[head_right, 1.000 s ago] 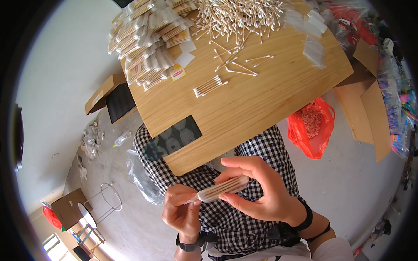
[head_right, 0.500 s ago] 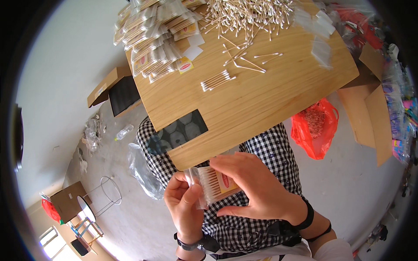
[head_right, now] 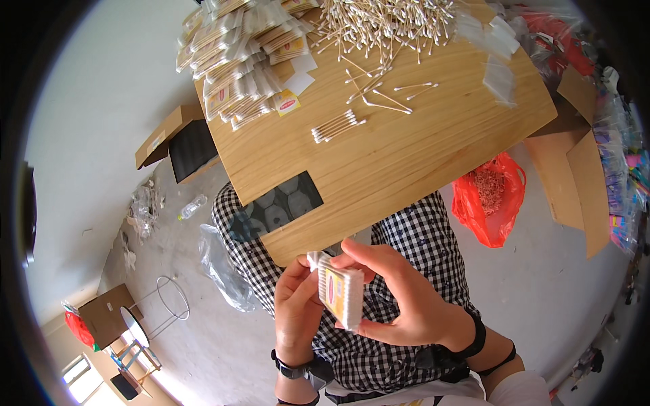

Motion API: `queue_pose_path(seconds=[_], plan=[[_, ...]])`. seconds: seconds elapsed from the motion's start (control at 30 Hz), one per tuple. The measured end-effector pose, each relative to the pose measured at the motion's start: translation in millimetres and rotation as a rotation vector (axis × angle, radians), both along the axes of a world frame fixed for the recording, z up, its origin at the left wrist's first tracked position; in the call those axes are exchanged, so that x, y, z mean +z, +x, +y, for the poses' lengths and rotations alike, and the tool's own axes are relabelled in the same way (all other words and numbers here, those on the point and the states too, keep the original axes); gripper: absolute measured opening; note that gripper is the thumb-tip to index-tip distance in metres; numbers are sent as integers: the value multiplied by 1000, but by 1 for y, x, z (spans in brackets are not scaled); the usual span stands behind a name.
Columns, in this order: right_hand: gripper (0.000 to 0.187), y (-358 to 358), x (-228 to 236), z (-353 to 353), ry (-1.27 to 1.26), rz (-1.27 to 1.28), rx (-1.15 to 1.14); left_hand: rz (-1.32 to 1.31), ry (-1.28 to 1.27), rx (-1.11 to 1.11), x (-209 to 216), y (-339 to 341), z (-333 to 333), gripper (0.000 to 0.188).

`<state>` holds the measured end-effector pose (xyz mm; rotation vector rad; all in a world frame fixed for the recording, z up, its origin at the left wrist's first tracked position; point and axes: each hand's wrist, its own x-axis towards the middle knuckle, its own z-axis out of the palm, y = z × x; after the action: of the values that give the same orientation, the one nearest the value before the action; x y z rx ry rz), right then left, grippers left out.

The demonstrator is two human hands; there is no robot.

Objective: Packaging individual cotton swabs into small plastic bags.

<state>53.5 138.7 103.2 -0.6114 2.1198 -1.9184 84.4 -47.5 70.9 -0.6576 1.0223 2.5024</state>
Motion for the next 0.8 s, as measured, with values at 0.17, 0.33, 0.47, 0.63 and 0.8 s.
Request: queue_pose_path(seconds=[0.17, 0.33, 0.47, 0.63, 0.8], plan=[[95, 1, 2, -8, 49, 58, -4, -45, 48, -170, -7, 4, 6, 17], [92, 0, 2, -10, 184, 163, -28, -19, 169, -216, -13, 5, 4, 18], [92, 0, 1, -9, 161, 140, -40, -21, 89, -208, -12, 6, 5, 18], [92, -2, 2, -6, 165, 158, -27, -56, -101, -127, 0, -1, 13, 19], [93, -5, 2, -3, 154, 163, 1, -105, -140, -59, -1, -3, 8, 12]])
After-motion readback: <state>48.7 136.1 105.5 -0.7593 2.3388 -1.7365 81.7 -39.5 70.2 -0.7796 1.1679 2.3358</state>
